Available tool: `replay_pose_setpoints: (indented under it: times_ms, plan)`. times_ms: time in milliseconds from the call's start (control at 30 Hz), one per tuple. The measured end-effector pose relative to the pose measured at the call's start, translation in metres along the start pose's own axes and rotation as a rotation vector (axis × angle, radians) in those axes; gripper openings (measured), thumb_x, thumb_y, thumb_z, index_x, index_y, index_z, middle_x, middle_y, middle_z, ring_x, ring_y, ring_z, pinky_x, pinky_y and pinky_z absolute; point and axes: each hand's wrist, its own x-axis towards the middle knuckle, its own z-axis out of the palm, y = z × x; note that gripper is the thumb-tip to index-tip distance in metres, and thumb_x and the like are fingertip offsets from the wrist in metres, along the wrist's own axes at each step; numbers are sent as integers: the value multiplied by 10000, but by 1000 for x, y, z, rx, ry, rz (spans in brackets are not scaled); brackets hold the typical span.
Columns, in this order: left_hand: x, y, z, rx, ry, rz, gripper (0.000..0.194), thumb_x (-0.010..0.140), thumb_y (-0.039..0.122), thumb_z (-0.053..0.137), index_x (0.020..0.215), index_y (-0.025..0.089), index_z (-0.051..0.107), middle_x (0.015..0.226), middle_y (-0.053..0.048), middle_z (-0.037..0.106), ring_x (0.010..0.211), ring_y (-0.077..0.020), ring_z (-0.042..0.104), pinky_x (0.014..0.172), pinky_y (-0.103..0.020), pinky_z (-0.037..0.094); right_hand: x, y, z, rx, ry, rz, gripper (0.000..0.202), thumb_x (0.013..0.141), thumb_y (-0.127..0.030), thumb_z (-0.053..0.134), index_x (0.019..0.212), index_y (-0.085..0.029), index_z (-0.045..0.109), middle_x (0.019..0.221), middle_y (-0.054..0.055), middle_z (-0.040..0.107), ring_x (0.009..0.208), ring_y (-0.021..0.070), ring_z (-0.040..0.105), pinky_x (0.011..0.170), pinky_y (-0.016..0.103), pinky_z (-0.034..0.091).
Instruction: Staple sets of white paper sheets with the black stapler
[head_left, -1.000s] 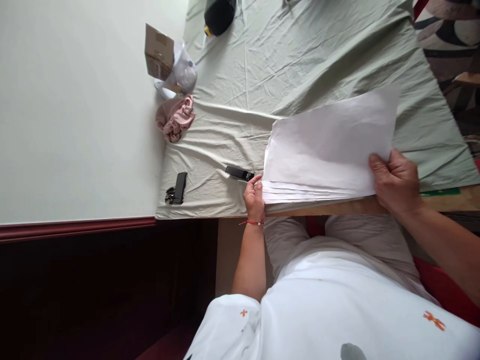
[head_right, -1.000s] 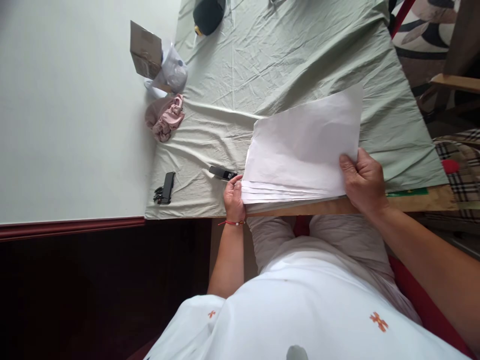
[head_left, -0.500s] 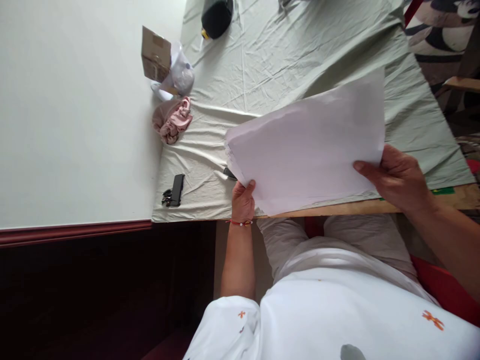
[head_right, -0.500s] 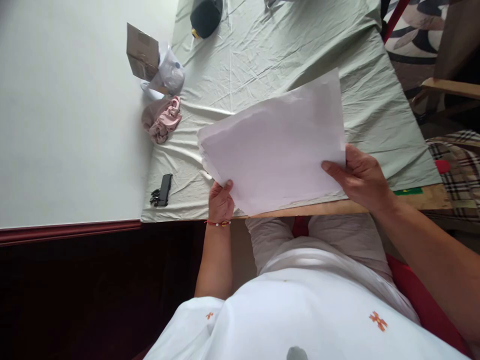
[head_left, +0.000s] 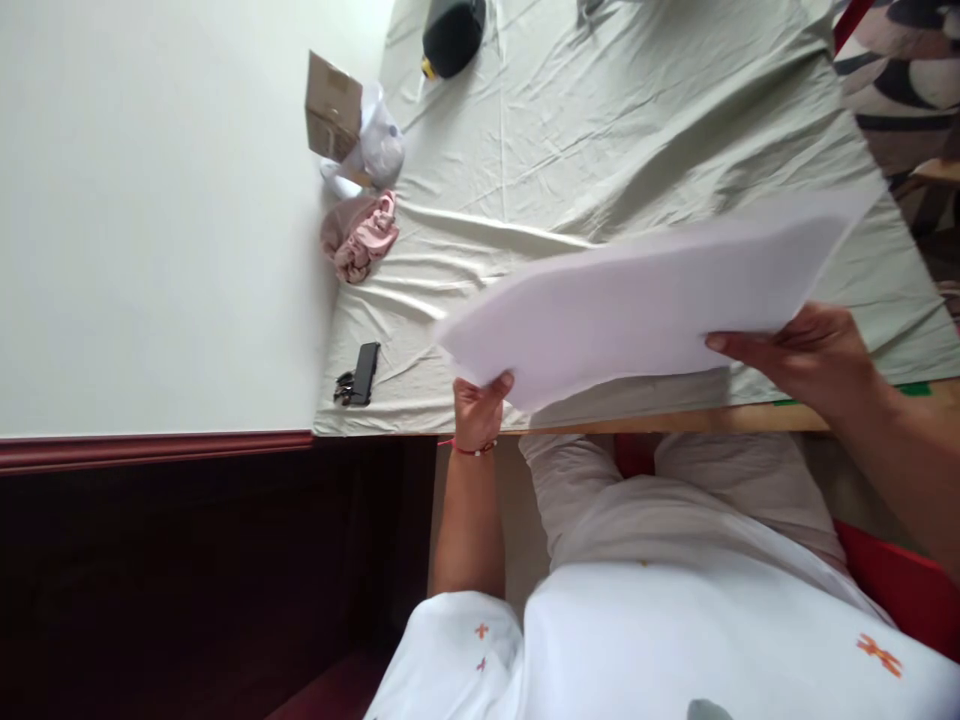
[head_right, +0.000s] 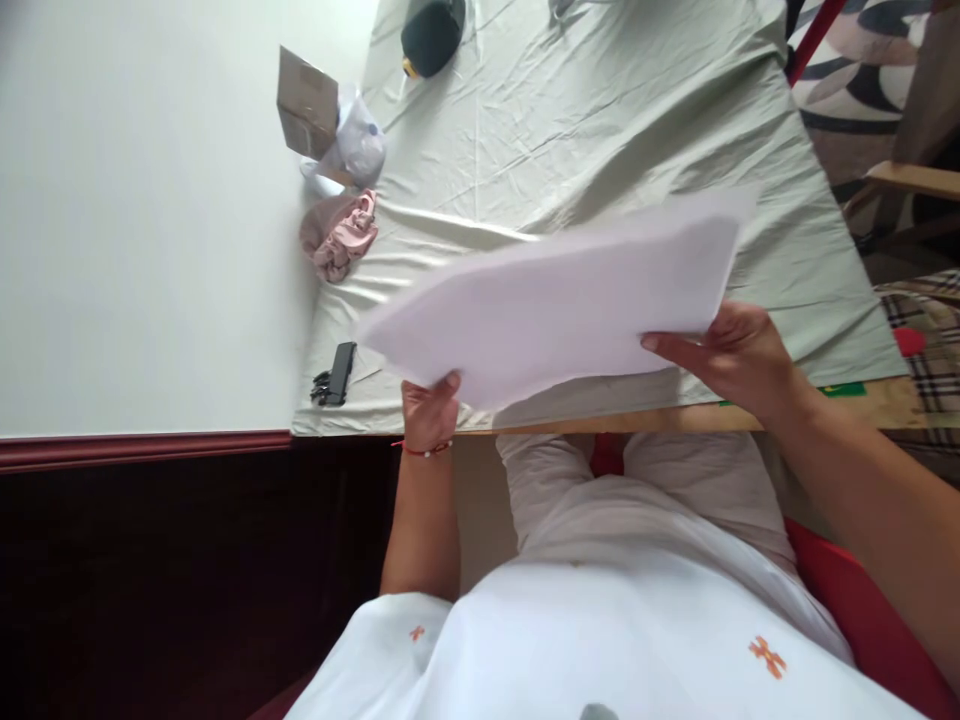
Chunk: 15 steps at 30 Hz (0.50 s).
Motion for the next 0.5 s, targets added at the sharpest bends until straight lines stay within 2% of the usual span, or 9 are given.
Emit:
replay_pose_setpoints:
  times_ms: [100,200,367,500]
  plan:
    - [-1,-25,0,26,-56,-109,495,523,392,987,937,217,779,914,-21,786,937,-196,728,937,-335,583,0,11,-2,-72,-96,41,267,640,-355,905,870,-241,829,930,9,798,846,225,745,796,383,640]
    - [-4,-42,2,45,-75,-160,478,514,368,986,919,227,776,895,-11,780,888,-189,718,917,-347,586,-1,13,-2,-96,-121,61,248,650,-375,888,832,-221,823,909,17,793,851,235,743,809,396,640]
    - [-8,-38,-1,23,-55,-175,565,519,366,976,1032,250,768,956,-18,784,1005,-238,722,1005,-430,556,-1,3,-7,-72,-88,30,282,633,-394,905,841,-229,811,912,14,783,845,226,726,829,401,630]
    - [-5,-38,-9,148,-159,-152,483,605,376,934,1038,241,767,1019,-42,780,1013,-234,714,993,-435,560,1,-1,-7,-157,-213,62,368,576,-424,929,858,-225,800,912,25,779,832,232,712,829,401,625]
